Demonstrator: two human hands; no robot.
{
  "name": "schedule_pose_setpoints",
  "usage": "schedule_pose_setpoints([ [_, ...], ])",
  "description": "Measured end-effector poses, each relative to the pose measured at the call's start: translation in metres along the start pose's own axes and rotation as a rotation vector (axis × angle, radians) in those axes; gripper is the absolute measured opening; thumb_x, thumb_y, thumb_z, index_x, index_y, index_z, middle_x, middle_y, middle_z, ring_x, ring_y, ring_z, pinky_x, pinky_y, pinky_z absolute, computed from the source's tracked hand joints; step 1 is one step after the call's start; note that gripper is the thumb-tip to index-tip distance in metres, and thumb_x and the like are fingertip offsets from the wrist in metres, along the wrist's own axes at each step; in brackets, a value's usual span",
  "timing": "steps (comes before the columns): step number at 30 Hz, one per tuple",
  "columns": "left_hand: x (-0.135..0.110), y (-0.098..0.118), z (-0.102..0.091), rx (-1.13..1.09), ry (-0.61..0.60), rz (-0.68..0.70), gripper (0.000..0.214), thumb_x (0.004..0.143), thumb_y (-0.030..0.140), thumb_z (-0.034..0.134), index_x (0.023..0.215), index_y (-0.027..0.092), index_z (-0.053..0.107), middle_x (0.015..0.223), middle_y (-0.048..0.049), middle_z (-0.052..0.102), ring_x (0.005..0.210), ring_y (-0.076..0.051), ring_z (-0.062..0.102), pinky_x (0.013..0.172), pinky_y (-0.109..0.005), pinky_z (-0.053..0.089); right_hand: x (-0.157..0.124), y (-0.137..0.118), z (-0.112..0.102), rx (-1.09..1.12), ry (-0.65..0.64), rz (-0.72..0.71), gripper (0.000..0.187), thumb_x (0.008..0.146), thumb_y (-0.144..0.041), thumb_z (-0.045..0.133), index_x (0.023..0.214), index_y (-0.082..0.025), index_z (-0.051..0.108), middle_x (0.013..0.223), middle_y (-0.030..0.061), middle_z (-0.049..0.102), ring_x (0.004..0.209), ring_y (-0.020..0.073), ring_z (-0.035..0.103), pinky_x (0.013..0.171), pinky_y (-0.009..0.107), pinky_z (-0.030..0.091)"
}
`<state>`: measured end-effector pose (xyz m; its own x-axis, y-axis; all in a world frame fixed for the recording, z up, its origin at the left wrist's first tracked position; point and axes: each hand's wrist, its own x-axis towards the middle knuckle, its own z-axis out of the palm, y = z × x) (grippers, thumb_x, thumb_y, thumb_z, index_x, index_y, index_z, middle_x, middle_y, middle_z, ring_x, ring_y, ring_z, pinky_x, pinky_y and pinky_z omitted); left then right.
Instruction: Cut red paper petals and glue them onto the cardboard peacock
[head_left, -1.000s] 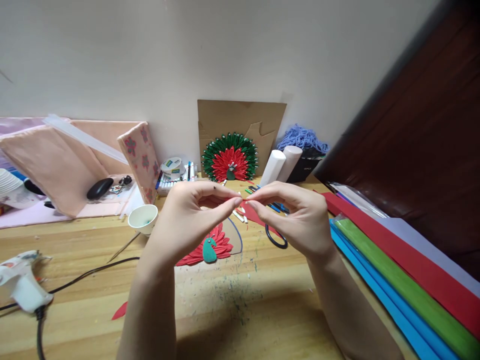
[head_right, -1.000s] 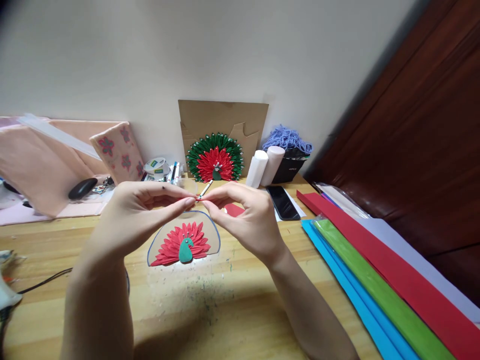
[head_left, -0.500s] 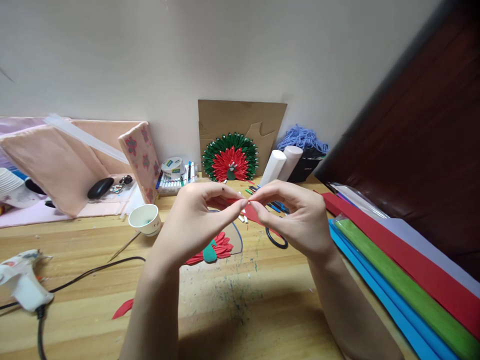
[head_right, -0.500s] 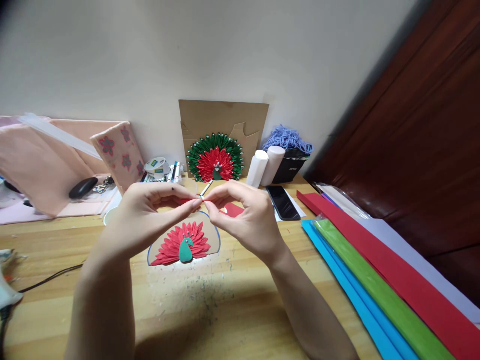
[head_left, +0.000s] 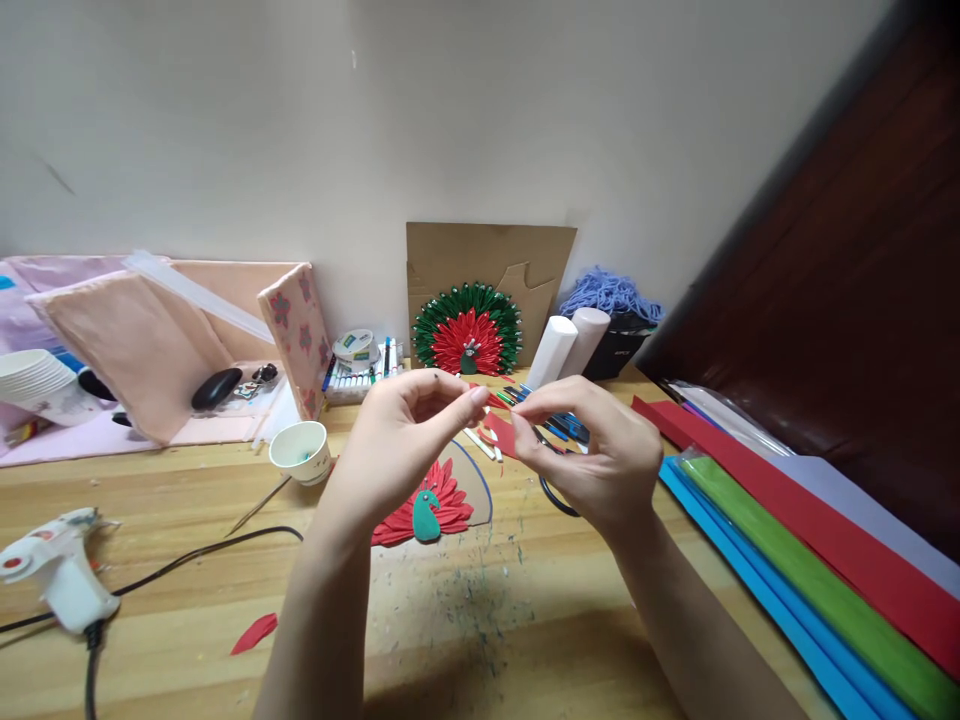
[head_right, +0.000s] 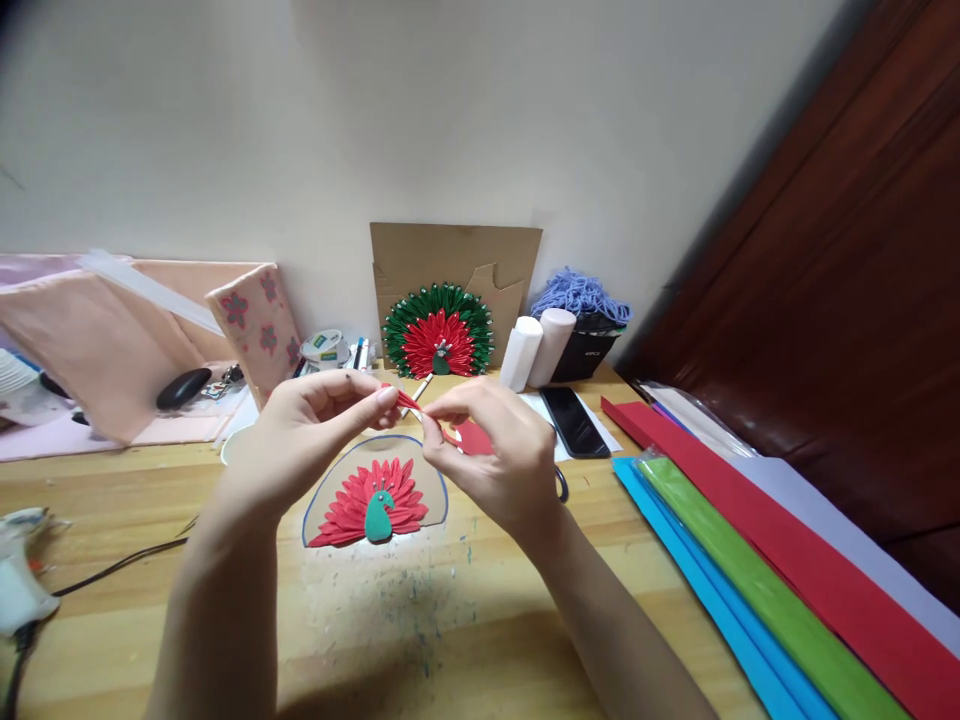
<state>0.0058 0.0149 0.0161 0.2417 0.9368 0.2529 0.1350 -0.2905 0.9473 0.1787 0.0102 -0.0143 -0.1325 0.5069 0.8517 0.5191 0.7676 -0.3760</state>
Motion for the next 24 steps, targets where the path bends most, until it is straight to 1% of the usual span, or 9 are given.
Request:
schedule_pose_setpoints([
  [4, 0.0008, 0.0009, 0.0019, 0.024, -0.009, 0.002, 0.022, 0.078, 0.037, 0.062, 0.078, 0.015, 0.063, 0.076, -0.0034, 0.065, 0.071, -0.012, 0.059, 0.065, -0.023, 0.048, -0.0005, 0.0012, 0.004, -0.024, 0.038, -0.086, 0.018, 0.072, -0.007, 0.063, 0.081, -0.022, 0.06, 0.071, 0.0006, 0.065, 0.067, 0.0156, 0.06, 0.063, 0.031, 0.05],
  [13, -0.0003, -0.0012, 0.0026, 0.098, -0.058, 0.041, 0.024, 0.085, 0.039, 0.052, 0.08, 0.016, 0.058, 0.08, -0.0025, 0.061, 0.076, -0.013, 0.056, 0.067, -0.025, 0.044, -0.0008, 0.0021, 0.0061, -0.054, 0.083, -0.15, 0.018, 0.07, -0.005, 0.065, 0.08, -0.019, 0.06, 0.07, 0.0001, 0.065, 0.065, 0.0139, 0.059, 0.061, 0.029, 0.05],
  [17, -0.0001, -0.0014, 0.0034, 0.148, -0.066, 0.04, 0.027, 0.087, 0.04, 0.049, 0.077, 0.016, 0.057, 0.076, -0.0013, 0.059, 0.074, -0.012, 0.053, 0.066, -0.025, 0.041, 0.0017, 0.0015, 0.0071, -0.062, 0.062, -0.192, 0.019, 0.071, -0.004, 0.064, 0.081, -0.02, 0.06, 0.072, -0.0001, 0.066, 0.065, 0.0133, 0.06, 0.061, 0.028, 0.05],
  [21, 0.0006, -0.0018, 0.005, 0.161, -0.047, 0.059, 0.027, 0.088, 0.04, 0.048, 0.077, 0.016, 0.057, 0.075, -0.0008, 0.058, 0.072, -0.011, 0.051, 0.064, -0.024, 0.039, 0.0021, 0.0018, 0.0079, -0.061, 0.049, -0.201, 0.021, 0.07, -0.003, 0.065, 0.082, -0.019, 0.06, 0.073, 0.0005, 0.067, 0.066, 0.0136, 0.06, 0.062, 0.028, 0.05],
  [24, 0.001, -0.0026, 0.0058, 0.154, -0.02, 0.083, 0.025, 0.087, 0.039, 0.049, 0.077, 0.017, 0.056, 0.071, 0.0004, 0.055, 0.068, -0.011, 0.049, 0.06, -0.024, 0.037, 0.0012, 0.002, 0.0076, -0.057, 0.046, -0.171, 0.021, 0.07, -0.003, 0.066, 0.083, -0.019, 0.06, 0.074, 0.0009, 0.066, 0.069, 0.0139, 0.06, 0.065, 0.029, 0.05],
])
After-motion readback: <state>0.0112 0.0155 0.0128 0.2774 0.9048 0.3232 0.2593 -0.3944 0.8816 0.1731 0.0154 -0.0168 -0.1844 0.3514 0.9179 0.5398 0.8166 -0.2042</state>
